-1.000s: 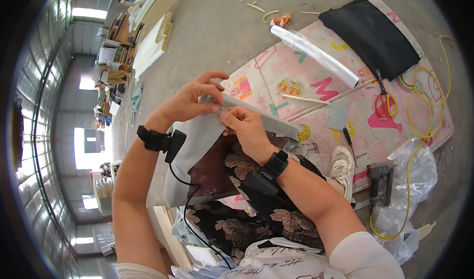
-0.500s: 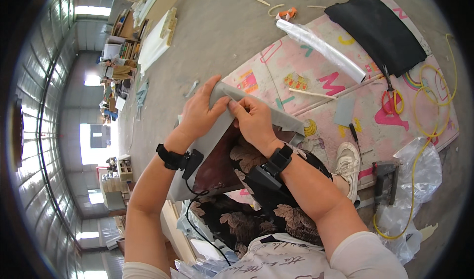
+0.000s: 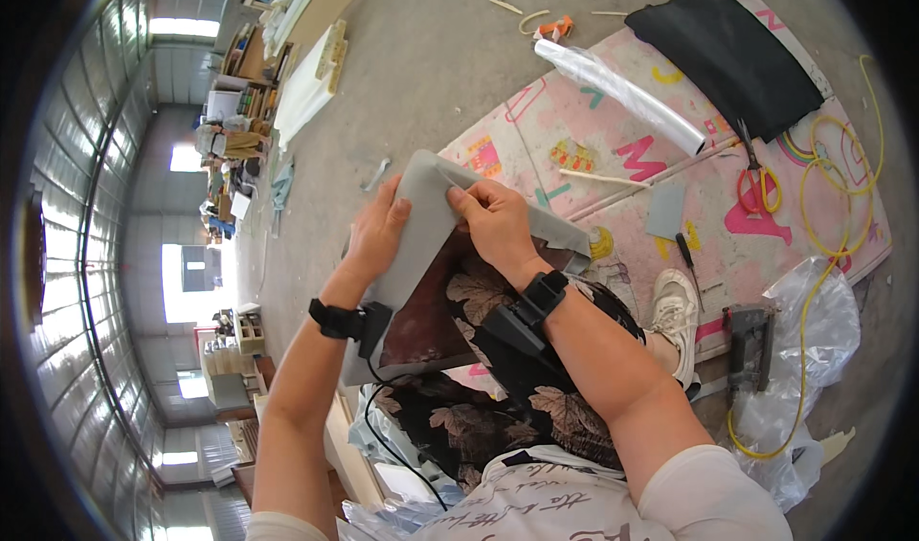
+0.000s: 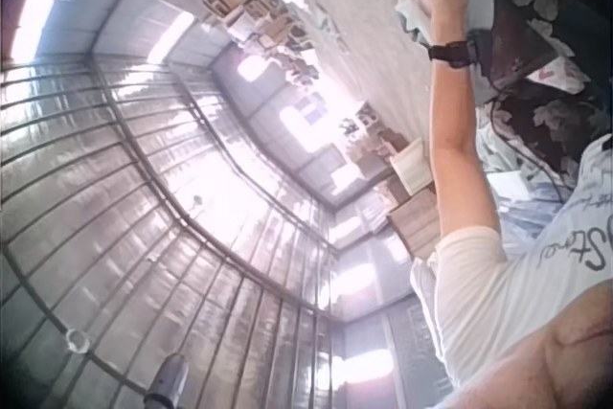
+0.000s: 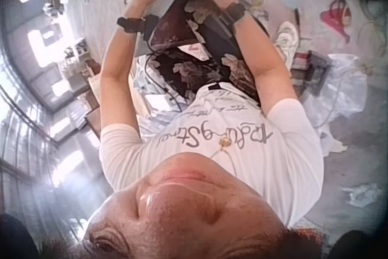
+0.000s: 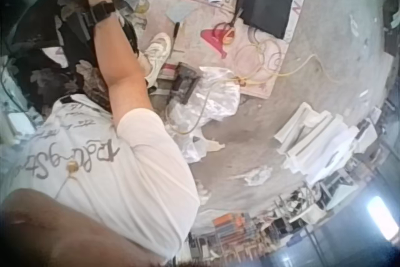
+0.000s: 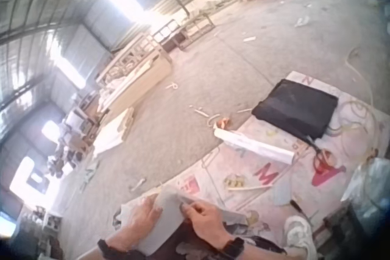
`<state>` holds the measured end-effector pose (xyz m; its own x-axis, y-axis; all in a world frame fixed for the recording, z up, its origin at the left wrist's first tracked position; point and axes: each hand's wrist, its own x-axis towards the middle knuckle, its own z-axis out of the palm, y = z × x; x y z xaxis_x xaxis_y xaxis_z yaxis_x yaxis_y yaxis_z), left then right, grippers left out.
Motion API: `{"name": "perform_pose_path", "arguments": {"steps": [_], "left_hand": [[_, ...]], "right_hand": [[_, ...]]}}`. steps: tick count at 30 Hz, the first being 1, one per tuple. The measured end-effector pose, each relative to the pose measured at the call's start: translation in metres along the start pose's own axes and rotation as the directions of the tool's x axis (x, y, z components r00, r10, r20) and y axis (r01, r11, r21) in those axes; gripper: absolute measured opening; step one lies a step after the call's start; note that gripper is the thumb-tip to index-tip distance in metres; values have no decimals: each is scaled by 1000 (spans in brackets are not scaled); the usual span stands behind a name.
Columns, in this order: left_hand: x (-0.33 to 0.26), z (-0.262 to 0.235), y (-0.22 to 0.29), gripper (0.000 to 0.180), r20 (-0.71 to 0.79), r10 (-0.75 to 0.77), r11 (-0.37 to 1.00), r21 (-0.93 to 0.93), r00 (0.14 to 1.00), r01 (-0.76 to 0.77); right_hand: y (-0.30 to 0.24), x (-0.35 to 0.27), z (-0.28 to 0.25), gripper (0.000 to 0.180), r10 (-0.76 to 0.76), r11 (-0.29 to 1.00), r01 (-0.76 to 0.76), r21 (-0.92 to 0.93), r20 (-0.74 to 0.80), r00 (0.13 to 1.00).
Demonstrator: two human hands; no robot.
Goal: Stapling fabric onto a furniture frame using a pneumatic staple gun.
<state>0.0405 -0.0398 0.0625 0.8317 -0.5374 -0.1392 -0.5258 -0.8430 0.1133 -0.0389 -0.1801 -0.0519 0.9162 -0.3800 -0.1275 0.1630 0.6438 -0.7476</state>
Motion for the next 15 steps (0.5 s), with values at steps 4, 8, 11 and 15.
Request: {"name": "perform_pose_path", "arguments": {"steps": [4, 8, 11, 15], "left_hand": [[-8, 3, 21, 66, -105, 58, 998, 1, 993, -58], [-9, 5, 35, 68, -135, 101, 984, 159, 986, -79], [4, -6, 38, 68, -69, 106, 982, 162, 992, -94], [39, -15, 41, 68, 67, -8, 998, -62, 998, 12]], "right_hand": [[-4, 3, 1, 27, 26, 997, -24, 75, -23, 999], [-8, 4, -1, 27, 22, 999, -20, 48, -44, 999], [-10, 5, -1, 28, 1, 1000, -2, -17, -46, 999], [-3, 10, 2, 29, -21, 998, 24, 66, -35, 999]]}}
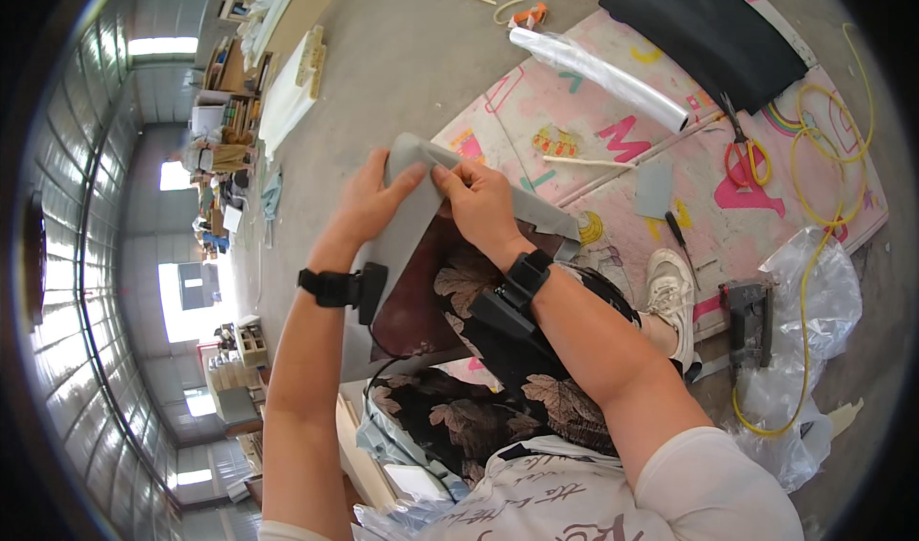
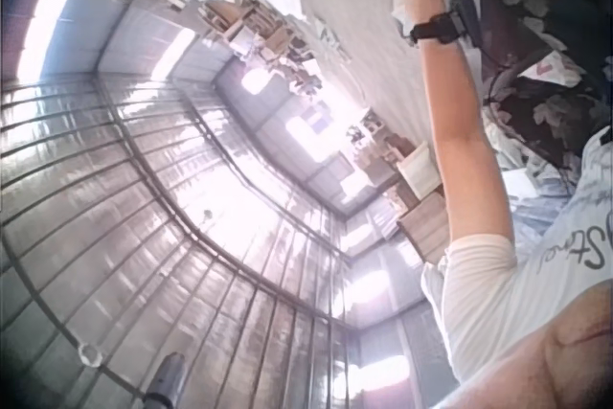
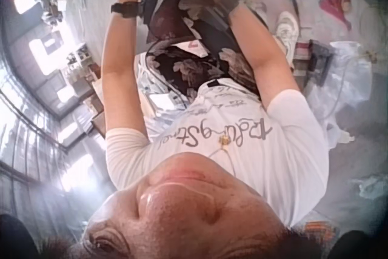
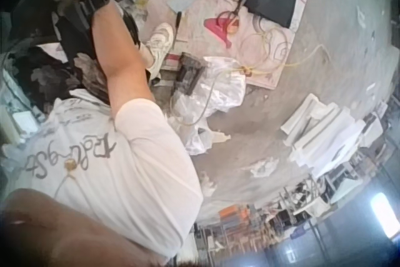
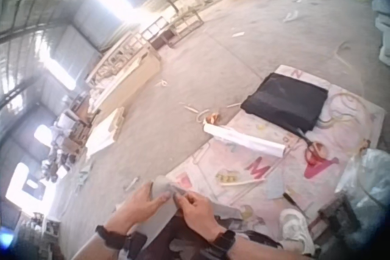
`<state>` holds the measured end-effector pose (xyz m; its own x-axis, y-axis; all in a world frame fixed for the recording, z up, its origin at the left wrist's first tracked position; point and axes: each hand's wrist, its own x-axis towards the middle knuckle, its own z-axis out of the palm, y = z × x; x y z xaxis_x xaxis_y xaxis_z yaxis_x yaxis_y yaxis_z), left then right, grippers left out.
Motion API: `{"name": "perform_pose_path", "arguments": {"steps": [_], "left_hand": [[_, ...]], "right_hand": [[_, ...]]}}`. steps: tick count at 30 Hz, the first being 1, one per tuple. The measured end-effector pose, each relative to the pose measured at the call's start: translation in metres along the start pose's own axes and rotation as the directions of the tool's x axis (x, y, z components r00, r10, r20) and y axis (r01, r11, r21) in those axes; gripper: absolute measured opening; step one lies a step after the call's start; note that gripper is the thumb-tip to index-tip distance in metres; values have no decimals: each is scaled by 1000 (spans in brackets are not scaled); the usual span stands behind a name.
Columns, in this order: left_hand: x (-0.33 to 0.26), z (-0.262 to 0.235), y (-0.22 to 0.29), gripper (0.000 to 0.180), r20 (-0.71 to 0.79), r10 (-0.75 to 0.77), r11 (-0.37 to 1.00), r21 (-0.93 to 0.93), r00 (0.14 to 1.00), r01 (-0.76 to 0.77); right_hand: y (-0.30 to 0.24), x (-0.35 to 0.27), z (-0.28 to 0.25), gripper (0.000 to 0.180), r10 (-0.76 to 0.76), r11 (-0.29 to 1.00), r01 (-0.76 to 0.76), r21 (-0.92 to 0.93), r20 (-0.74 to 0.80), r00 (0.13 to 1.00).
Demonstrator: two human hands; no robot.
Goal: Stapling fabric onto a furniture frame using a pneumatic staple gun.
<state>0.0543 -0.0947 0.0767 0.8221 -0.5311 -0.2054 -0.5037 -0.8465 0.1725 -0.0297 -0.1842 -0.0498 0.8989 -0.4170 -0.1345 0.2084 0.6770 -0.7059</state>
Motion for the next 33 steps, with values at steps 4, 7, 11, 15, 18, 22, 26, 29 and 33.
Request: {"name": "perform_pose_path", "arguments": {"steps": [4, 7, 11, 15, 18, 22, 26, 29, 33], "left_hand": [[1, 16, 14, 66, -177, 82, 993, 93, 981, -66], [-3, 19, 15, 64, -167, 35, 998, 55, 985, -26], [-5, 22, 31, 63, -221, -94, 984, 126, 971, 124], [-3, 22, 36, 64, -219, -158, 964, 175, 963, 198], [-5, 19, 47, 70, -175, -255, 939, 188, 951, 287], [-3, 21, 42, 70, -200, -245, 944, 174, 949, 281], [-3, 20, 47, 72, -177, -266, 939, 176, 948, 296], [-4, 25, 47, 74, -162, -279, 935, 181, 947, 306], [11, 51, -32, 75, -351, 50, 940, 333, 935, 75]], "right_hand": [[1, 5, -6, 32, 6, 1000, -6, 15, -18, 1000], [3, 5, -5, 34, 37, 998, -35, 53, -29, 999], [1, 8, -4, 35, 58, 998, -58, 10, -86, 995], [-4, 9, -7, 32, -202, 944, 170, -285, -88, 975], [-9, 10, -11, 29, -297, 864, 246, -439, -50, 954], [-6, 13, -11, 28, -230, 870, 191, -455, -32, 973], [-1, 12, -28, 22, -211, 892, 202, -404, 23, 977], [-11, -3, -79, 16, -66, 953, 53, -297, -34, 997], [-27, -35, -191, 15, -40, 836, -59, -546, -167, 985]]}}
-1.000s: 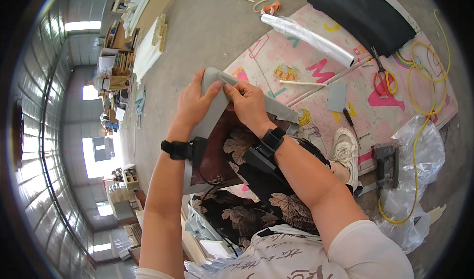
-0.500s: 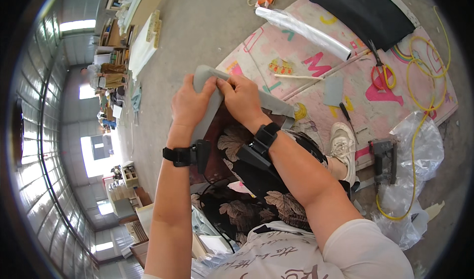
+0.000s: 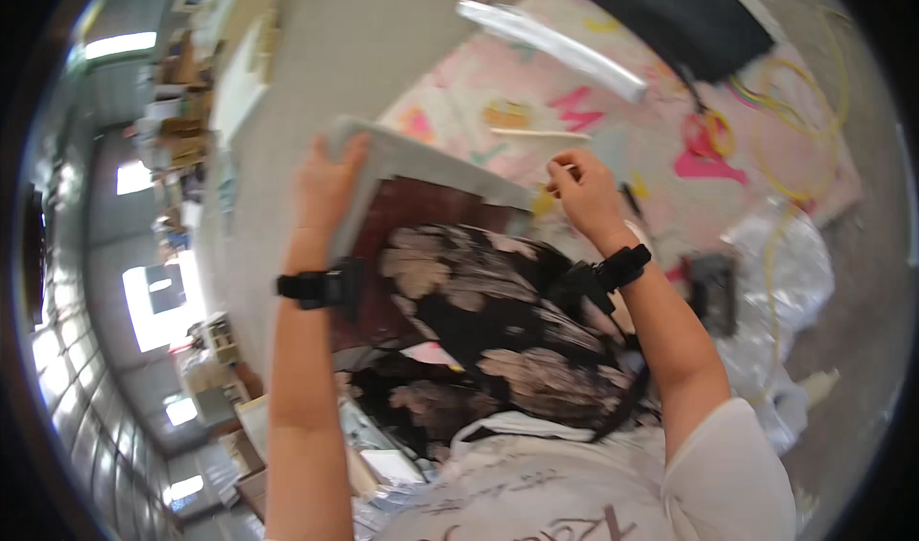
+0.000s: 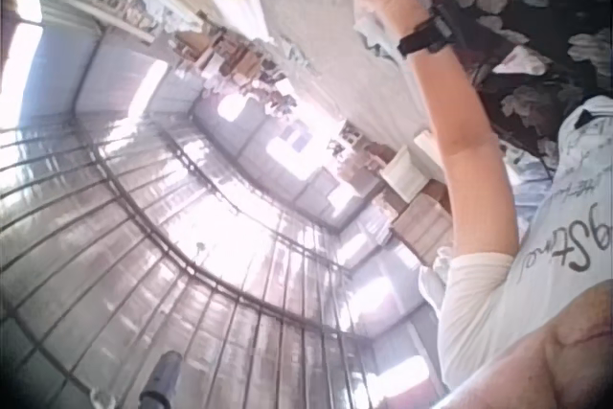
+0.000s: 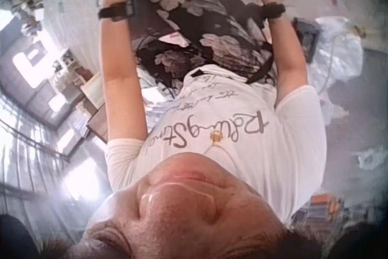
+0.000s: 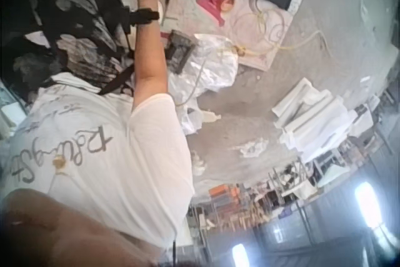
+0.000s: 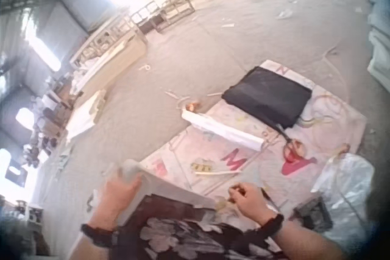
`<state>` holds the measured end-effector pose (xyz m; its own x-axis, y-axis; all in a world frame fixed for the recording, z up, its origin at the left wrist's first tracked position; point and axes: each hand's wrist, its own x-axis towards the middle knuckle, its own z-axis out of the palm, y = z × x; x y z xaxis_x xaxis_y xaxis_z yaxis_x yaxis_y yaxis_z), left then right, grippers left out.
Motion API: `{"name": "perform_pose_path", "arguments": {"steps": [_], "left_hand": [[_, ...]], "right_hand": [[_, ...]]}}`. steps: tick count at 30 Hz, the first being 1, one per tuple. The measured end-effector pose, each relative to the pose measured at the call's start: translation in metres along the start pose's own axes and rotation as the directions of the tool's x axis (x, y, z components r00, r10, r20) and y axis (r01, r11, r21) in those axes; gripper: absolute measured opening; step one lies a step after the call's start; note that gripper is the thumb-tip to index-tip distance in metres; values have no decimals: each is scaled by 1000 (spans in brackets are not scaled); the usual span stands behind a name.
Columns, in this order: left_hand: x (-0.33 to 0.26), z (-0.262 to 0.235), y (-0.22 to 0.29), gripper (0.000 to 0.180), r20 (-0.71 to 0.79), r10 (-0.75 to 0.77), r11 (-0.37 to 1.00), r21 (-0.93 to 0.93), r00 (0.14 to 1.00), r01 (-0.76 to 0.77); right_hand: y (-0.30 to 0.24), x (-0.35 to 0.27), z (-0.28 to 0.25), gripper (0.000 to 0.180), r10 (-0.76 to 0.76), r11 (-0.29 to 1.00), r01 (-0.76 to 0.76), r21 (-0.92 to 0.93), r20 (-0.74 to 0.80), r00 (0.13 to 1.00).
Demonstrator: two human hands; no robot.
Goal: Stapling fabric onto a furniture frame using a pneumatic staple gun.
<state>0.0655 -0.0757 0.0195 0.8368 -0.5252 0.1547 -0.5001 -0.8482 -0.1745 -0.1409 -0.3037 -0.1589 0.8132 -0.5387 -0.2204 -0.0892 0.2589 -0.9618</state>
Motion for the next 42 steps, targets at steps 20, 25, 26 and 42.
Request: {"name": "perform_pose_path", "arguments": {"steps": [20, 25, 26, 42], "left_hand": [[-1, -48, 52, 72, 157, -214, 972, -67, 964, 227], [2, -50, 47, 72, 188, -234, 962, -96, 954, 255], [2, -51, 47, 72, 188, -218, 963, -118, 958, 243], [3, -53, 48, 77, 234, -235, 954, -129, 944, 269]], "right_hand": [[144, -158, -208, 34, -12, 612, -448, -652, -574, 819], [0, -106, -143, 21, 278, 955, -293, -51, -199, 940], [-25, -95, -125, 17, 147, 975, -154, -160, -53, 988], [-69, 4, 71, 25, -546, 803, 596, 14, 417, 726]]}}
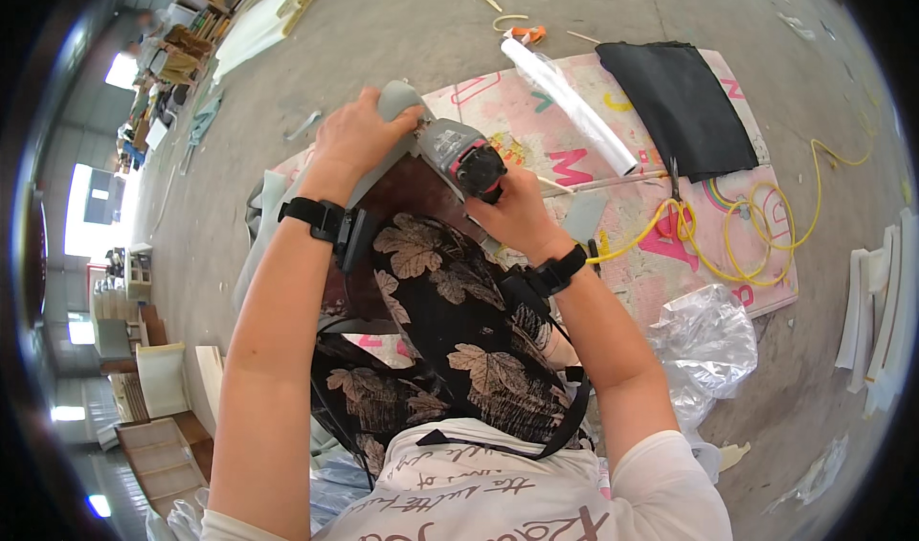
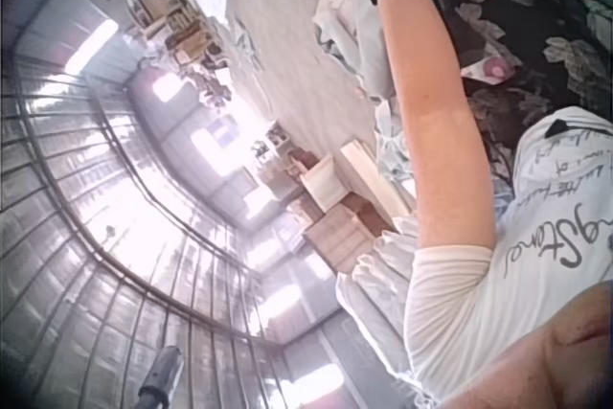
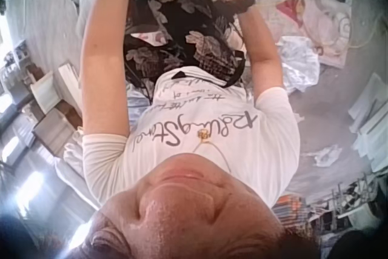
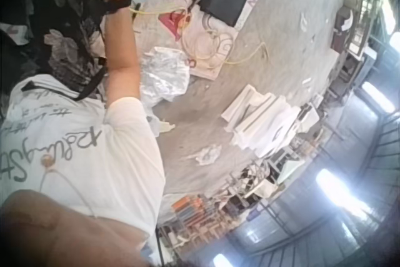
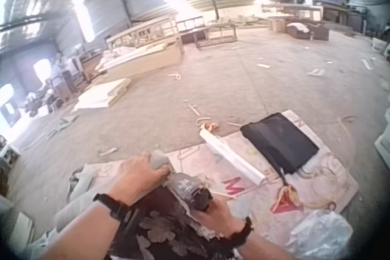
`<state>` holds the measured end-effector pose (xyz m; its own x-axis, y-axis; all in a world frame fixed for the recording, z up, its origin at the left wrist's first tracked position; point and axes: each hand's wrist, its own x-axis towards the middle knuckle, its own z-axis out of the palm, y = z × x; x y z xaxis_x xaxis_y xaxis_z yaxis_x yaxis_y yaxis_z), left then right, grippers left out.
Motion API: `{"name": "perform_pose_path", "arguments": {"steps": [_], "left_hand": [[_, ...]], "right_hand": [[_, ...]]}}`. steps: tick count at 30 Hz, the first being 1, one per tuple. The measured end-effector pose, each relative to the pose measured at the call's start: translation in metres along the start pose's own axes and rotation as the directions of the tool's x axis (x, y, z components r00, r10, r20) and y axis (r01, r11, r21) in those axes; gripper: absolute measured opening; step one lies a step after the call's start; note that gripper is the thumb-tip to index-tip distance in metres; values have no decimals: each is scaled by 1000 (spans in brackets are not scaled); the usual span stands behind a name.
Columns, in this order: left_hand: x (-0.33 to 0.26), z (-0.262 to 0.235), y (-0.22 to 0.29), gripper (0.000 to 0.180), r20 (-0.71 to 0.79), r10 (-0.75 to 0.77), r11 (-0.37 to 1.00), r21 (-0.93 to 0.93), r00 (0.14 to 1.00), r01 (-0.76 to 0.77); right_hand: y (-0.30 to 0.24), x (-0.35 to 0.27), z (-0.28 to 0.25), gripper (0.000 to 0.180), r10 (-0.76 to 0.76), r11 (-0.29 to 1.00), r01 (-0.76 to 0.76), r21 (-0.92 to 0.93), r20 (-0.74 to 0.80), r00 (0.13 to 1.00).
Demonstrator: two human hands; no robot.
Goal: Stapling fabric onto a furniture frame using a pneumatic staple gun.
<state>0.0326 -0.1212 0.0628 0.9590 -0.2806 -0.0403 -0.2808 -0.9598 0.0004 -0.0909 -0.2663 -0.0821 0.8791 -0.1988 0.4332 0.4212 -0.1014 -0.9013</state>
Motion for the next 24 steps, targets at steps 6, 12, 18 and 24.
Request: {"name": "perform_pose_path", "arguments": {"steps": [6, 12, 18, 24], "left_hand": [[2, 1, -1, 77, 5, 15, 1000, 26, 1000, -15], [-13, 5, -83, 86, -58, 119, 944, -303, 991, -131], [-105, -18, -98, 92, -140, 79, 995, -47, 987, -86], [-119, 1, -85, 98, -231, 65, 991, 130, 971, -35]], "right_hand": [[13, -4, 1, 25, 23, 999, -22, -38, 20, 1000], [53, -81, -63, 13, 134, 879, -221, -422, -228, 965], [107, -197, -182, 33, 496, 411, -550, -727, -329, 804], [19, -73, -77, 37, 536, 785, -512, -348, -33, 844]]}}
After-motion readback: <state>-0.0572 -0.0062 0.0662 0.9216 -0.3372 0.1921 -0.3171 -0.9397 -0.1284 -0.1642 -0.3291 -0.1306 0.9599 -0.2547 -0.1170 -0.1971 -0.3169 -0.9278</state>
